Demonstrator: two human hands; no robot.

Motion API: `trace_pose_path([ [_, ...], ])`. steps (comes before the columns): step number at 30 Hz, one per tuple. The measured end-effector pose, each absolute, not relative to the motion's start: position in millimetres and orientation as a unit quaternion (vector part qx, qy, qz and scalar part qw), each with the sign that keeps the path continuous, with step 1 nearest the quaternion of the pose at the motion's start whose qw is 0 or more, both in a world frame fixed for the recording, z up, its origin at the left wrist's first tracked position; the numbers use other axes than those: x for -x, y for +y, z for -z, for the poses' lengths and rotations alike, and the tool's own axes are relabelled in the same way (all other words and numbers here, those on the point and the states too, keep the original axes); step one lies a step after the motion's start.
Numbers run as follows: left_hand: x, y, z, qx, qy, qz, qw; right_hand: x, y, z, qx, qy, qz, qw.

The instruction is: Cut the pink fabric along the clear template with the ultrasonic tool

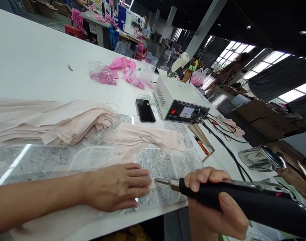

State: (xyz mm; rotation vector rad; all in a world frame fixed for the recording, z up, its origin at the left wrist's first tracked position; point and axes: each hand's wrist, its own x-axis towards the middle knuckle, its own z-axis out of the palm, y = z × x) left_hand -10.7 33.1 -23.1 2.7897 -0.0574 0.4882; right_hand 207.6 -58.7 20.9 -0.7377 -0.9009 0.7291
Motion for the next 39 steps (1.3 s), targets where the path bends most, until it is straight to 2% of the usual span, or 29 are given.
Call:
trace_pose_path([
  [23,12,33,23,-0.976,-0.013,-0.166,0.141,-212,-71,-20,0.339,-0.436,-0.358,0.753],
  [39,11,34,24,-0.973,-0.017,-0.165,0.162,-213,-71,-24,0.357,-0.414,-0.307,0.779],
])
